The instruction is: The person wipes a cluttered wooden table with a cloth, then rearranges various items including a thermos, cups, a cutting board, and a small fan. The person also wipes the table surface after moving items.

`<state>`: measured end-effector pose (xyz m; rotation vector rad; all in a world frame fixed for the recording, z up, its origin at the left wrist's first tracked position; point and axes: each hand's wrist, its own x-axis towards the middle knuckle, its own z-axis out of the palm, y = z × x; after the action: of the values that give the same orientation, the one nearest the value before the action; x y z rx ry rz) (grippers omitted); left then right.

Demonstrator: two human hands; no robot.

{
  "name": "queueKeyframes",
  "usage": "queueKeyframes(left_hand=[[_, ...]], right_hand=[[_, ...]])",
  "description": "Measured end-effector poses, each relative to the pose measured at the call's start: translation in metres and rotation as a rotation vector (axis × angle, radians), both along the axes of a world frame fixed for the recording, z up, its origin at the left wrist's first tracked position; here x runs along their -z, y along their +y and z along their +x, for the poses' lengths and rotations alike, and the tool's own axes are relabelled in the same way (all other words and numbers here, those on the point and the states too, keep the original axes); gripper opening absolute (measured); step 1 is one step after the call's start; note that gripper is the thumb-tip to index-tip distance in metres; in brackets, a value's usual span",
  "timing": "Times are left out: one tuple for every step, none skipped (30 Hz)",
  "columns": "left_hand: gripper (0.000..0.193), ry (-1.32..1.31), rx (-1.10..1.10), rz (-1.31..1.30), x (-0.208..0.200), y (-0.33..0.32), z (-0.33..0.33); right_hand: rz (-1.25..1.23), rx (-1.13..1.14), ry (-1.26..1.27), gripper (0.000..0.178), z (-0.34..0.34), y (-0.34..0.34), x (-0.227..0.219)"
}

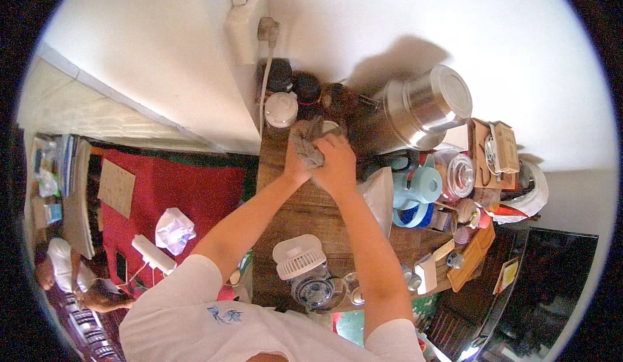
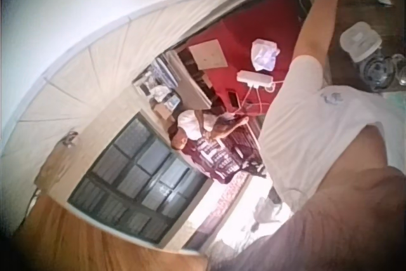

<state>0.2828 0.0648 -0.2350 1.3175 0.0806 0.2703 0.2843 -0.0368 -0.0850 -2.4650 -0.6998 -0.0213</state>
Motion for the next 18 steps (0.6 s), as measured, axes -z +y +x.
queueKeyframes(left_hand=[[0.068,0.005,-0.019,-0.133,0.005,0.0,-0.003],[0.07,0.009,-0.041,-0.265,0.01,0.0,-0.008],[0.071,0.015,-0.014,0.309,-0.005,0.002,-0.02],[0.072,-0.014,-0.077,0.875,-0.025,0.008,-0.033],[0.075,-0.041,-0.052,0.952,-0.024,0.008,-0.047],[0.077,-0.066,-0.018,1.024,-0.02,0.005,-0.062],[0.08,-0.106,0.008,1.019,-0.028,0.004,-0.074],[0.084,-0.143,0.032,1.016,-0.036,0.003,-0.087],[0.086,-0.074,0.04,0.896,-0.048,0.002,-0.102],[0.087,0.002,0.04,0.787,-0.056,0.005,-0.121],[0.089,0.077,0.041,0.677,-0.064,0.009,-0.133],[0.09,0.085,0.04,0.655,-0.074,0.015,-0.141],[0.091,0.093,0.045,0.629,-0.082,0.019,-0.149],[0.092,0.102,0.053,0.604,-0.089,0.024,-0.156],[0.092,0.113,0.055,0.618,-0.093,0.028,-0.161],[0.092,0.123,0.059,0.632,-0.097,0.032,-0.163],[0.092,0.132,0.064,0.646,-0.098,0.035,-0.165],[0.091,0.148,0.045,0.661,-0.093,0.039,-0.166]], right_hand=[[0.039,-0.008,0.017,0.037,-0.006,-0.002,-0.006],[0.079,-0.018,0.035,0.038,-0.014,-0.005,-0.012],[0.115,-0.007,0.057,0.04,-0.023,-0.013,-0.014],[0.112,0.04,-0.13,0.044,-0.032,-0.018,-0.017],[-0.023,0.047,-0.192,0.048,-0.04,-0.012,-0.023],[-0.163,0.058,-0.25,0.051,-0.05,-0.002,-0.03],[-0.202,0.053,-0.261,0.056,-0.056,0.0,-0.028],[-0.238,0.045,-0.271,0.062,-0.062,0.004,-0.026],[-0.161,0.075,-0.135,0.061,-0.065,-0.001,-0.018],[-0.07,0.096,0.004,0.06,-0.068,-0.005,-0.006],[0.02,0.116,0.144,0.06,-0.07,-0.009,0.003],[0.087,0.138,0.155,0.056,-0.07,-0.015,0.008],[0.214,0.209,0.243,0.053,-0.071,-0.017,0.01],[0.342,0.284,0.331,0.05,-0.071,-0.017,0.013],[0.466,0.354,0.415,0.047,-0.068,-0.017,0.012],[0.599,0.345,0.641,0.048,-0.066,-0.02,0.008],[0.47,0.256,0.488,0.047,-0.077,-0.019,0.003],[0.345,0.149,0.332,0.047,-0.09,-0.009,-0.011]])
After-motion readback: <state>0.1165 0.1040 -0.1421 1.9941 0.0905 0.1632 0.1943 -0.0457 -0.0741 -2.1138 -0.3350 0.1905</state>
